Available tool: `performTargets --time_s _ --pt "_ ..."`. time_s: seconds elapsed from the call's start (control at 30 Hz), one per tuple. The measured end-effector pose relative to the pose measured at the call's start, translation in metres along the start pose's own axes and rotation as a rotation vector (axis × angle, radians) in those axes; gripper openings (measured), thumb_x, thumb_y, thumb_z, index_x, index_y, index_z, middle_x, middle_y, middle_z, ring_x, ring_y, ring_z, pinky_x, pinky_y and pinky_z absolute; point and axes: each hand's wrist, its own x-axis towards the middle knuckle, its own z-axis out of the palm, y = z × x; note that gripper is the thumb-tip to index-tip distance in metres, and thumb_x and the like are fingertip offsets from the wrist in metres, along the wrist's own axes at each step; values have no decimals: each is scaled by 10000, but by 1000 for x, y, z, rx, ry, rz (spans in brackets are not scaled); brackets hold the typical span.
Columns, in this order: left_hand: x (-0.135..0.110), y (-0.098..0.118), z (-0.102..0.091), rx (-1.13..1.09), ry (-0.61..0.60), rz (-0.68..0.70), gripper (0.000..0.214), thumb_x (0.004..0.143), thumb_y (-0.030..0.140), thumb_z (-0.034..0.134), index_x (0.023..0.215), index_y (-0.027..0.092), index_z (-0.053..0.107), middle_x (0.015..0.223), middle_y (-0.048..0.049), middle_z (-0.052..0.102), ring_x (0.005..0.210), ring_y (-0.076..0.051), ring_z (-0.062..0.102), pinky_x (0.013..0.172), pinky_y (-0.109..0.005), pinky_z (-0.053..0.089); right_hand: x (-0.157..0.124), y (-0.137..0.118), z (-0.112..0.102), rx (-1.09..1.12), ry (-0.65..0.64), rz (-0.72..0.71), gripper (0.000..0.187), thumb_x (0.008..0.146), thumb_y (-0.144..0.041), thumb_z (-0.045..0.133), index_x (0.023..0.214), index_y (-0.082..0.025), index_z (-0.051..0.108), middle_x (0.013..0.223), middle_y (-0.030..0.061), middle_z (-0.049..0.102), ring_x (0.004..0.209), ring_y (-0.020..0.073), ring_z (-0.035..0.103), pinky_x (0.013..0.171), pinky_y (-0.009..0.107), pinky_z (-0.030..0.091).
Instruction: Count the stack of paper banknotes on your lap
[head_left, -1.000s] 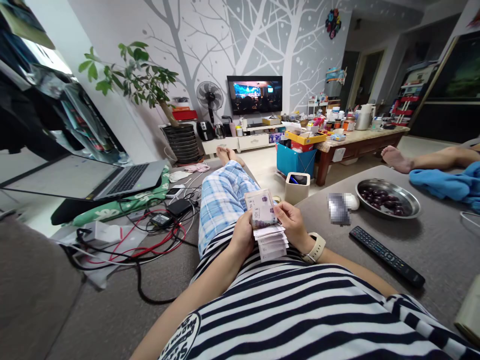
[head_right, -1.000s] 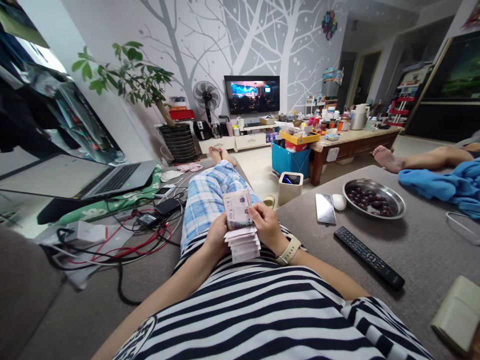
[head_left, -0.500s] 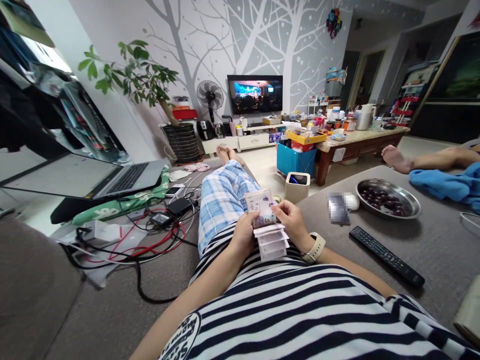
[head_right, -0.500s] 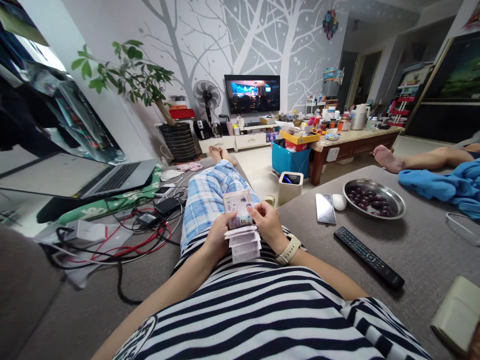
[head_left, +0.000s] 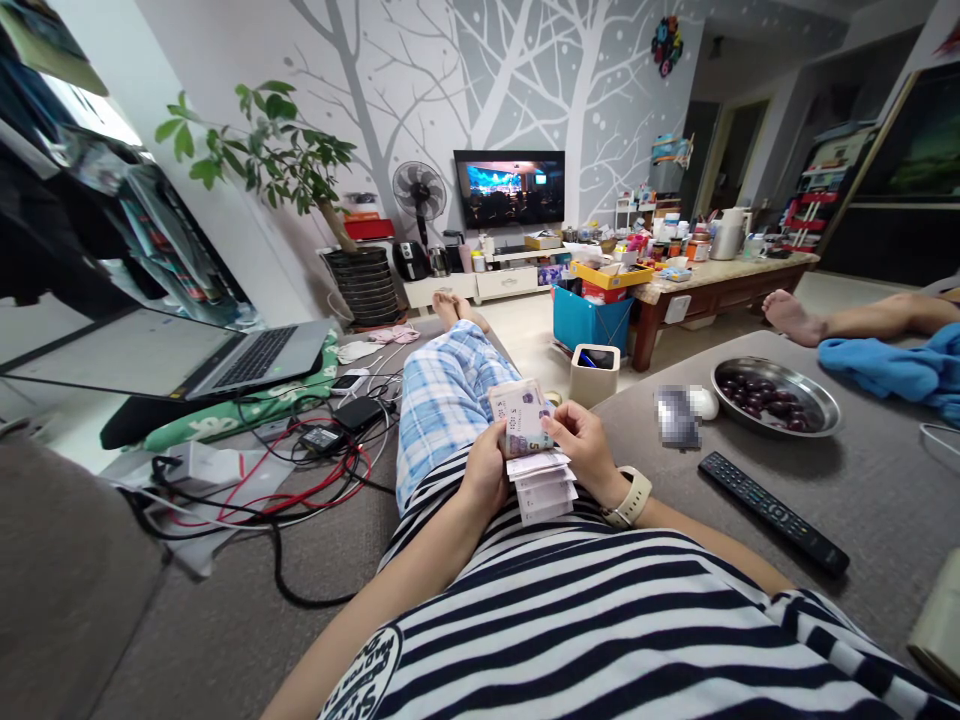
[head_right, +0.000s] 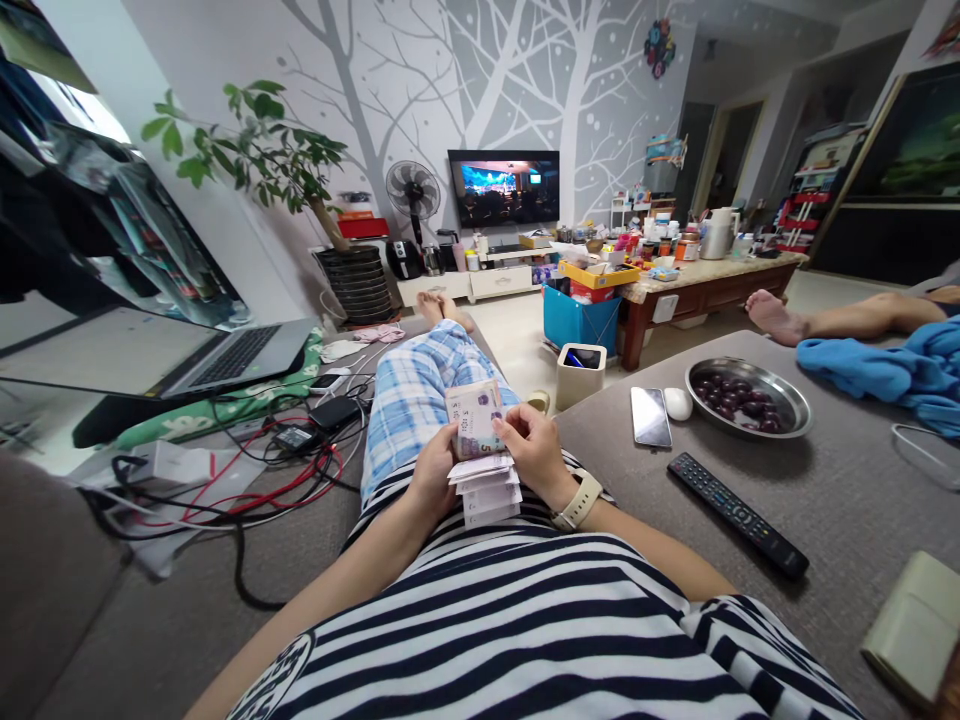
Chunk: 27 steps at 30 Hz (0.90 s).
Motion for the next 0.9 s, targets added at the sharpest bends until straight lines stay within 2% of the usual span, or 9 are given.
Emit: performTargets --time_s 0.17,0.37,0.6,0.9 --pt "0 -1 -2 60 -11 26 166 695 278 671 765 133 712 766 -85 775 871 -276 744 816 -352 580 -1 -1 1 48 -29 -11 318 869 -448 638 685 -211 532 624 -38 469 582 124 411 562 271 341" --pt "-1 1 -1 65 -26 -10 157 651 291 687 722 151 685 711 -80 753 858 -297 733 793 -379 569 -3 -7 1 51 -40 -21 298 876 -448 636 713 -200 603 630 -24 532 586 129 452 569 270 370" --pt "-9 5 -2 171 -75 71 156 652 197 659 766 119 731 768 -89 764 833 -270 712 787 -356 545 -3 -5 0 59 -42 -32 324 897 -463 633 723 -189 646 649 -9 588 599 132 492 582 266 403" --pt "-8 5 -2 184 -117 72 178 657 206 688 794 108 745 796 -111 770 747 -244 694 764 -348 534 -3 -9 0 109 -60 -7 366 901 -506 609 714 -192 627 633 -16 543 596 133 461 573 273 362"
